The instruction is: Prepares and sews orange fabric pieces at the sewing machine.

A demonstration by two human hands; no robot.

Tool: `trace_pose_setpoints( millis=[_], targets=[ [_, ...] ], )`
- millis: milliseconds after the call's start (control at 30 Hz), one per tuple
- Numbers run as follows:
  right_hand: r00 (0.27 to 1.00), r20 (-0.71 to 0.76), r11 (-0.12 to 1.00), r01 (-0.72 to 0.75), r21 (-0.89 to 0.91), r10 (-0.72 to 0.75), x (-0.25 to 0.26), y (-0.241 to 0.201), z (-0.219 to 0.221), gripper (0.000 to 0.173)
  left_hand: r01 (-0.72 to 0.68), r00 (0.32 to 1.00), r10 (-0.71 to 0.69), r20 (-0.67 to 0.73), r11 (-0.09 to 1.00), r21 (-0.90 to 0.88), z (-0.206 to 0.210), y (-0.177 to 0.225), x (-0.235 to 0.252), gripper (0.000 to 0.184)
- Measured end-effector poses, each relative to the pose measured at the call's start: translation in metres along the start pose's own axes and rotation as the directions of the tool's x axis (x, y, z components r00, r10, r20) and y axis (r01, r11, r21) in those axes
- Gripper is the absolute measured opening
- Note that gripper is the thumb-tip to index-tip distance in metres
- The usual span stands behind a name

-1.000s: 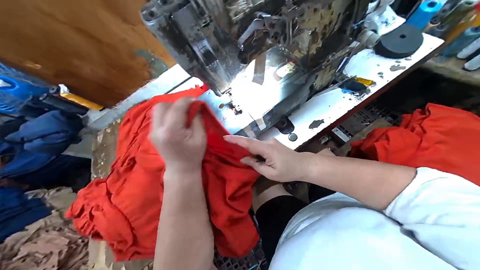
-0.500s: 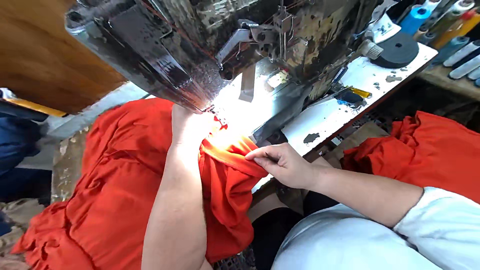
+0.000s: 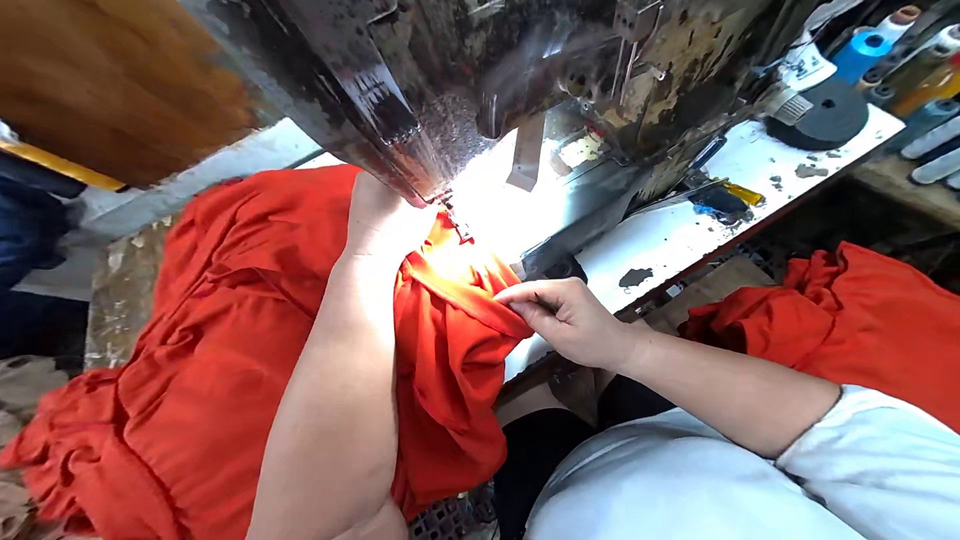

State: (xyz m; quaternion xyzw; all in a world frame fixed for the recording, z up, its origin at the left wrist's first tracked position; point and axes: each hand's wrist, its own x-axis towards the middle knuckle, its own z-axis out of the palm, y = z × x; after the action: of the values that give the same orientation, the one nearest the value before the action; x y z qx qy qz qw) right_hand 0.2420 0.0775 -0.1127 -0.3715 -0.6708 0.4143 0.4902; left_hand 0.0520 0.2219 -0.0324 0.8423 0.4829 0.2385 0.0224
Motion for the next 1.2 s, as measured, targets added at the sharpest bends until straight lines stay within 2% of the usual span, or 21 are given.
trace_pose_setpoints(
  millis=[67,167,267,333,400,467,500,567,633,700,767,800,867,933,1000,1100,1200],
  targets=[
    [1.0,-0.001,1.0,-0.002,-0.019,0.002,0.013,0.002,0.002,0.024,-0.038,0.999,0.038,0.001,0.999,-0.001,-0.001,-0.006,0.007,0.034],
    [0.999,-0.032,0.998,0.006,-0.06,-0.008,0.023,0.005,0.006,0.023,0.026,0.998,-0.027,0.063,0.999,0.028,-0.003,-0.013,0.015,0.034],
    [0.999,-0.021,0.998,-0.051,-0.043,0.05,0.019,-0.005,0.006,0.023,0.044,0.997,-0.057,0.055,0.977,0.208,-0.017,-0.005,0.005,0.037],
    [0.996,0.001,0.996,-0.087,-0.006,0.087,0.008,-0.011,0.004,0.025,-0.008,0.999,-0.003,0.047,0.975,0.223,-0.037,0.019,-0.028,0.037],
    [0.995,0.005,0.995,-0.102,0.005,0.102,0.0,-0.015,0.0,0.026,-0.137,0.984,0.124,0.126,0.985,0.101,-0.043,0.042,-0.075,0.035],
    [0.993,0.034,0.993,-0.109,-0.036,0.11,-0.001,-0.019,-0.005,0.024,-0.21,0.961,0.203,0.187,0.978,0.017,-0.033,0.042,-0.117,0.043],
    [0.993,0.063,0.992,-0.099,-0.081,0.104,0.001,-0.022,-0.008,0.024,-0.214,0.964,0.208,0.164,0.977,0.021,-0.031,0.037,-0.131,0.043],
    [0.994,0.109,0.982,-0.006,-0.19,0.028,0.008,-0.03,-0.011,0.023,-0.229,0.97,0.225,0.088,0.973,0.033,-0.041,0.035,-0.147,0.042],
    [0.98,0.151,0.929,0.17,-0.329,-0.126,0.015,-0.037,-0.013,0.023,-0.271,0.962,0.272,-0.006,0.96,-0.065,-0.061,0.052,-0.156,0.036],
    [0.924,0.256,0.861,0.362,-0.357,-0.283,0.018,-0.051,-0.018,0.024,-0.304,0.952,0.287,-0.104,0.926,-0.225,-0.077,0.079,-0.159,0.03],
    [0.828,0.369,0.797,0.532,-0.285,-0.421,0.016,-0.069,-0.024,0.015,-0.327,0.938,0.277,-0.206,0.906,-0.268,-0.071,0.094,-0.153,0.026],
    [0.791,0.409,0.778,0.576,-0.25,-0.454,0.013,-0.076,-0.027,0.011,-0.324,0.937,0.276,-0.216,0.917,-0.234,-0.059,0.093,-0.15,0.031],
    [0.781,0.436,0.78,0.579,-0.238,-0.447,0.002,-0.08,-0.034,0.011,-0.328,0.937,0.316,-0.145,0.942,-0.067,-0.025,0.082,-0.149,0.053],
    [0.827,0.446,0.808,0.501,-0.31,-0.342,-0.022,-0.075,-0.047,0.015,-0.365,0.922,0.376,-0.094,0.924,0.114,-0.002,0.059,-0.155,0.035],
    [0.87,0.431,0.839,0.409,-0.358,-0.24,-0.049,-0.063,-0.056,0.016,-0.398,0.906,0.417,-0.078,0.899,0.18,-0.009,0.049,-0.166,0.019],
    [0.902,0.348,0.873,0.369,-0.32,-0.254,-0.072,-0.046,-0.056,0.017,-0.418,0.902,0.431,-0.025,0.887,0.196,-0.024,0.06,-0.177,0.019],
    [0.912,0.293,0.874,0.374,-0.311,-0.286,-0.07,-0.033,-0.046,0.016,-0.414,0.904,0.428,-0.007,0.878,0.241,-0.026,0.057,-0.171,0.02]
  ],
)
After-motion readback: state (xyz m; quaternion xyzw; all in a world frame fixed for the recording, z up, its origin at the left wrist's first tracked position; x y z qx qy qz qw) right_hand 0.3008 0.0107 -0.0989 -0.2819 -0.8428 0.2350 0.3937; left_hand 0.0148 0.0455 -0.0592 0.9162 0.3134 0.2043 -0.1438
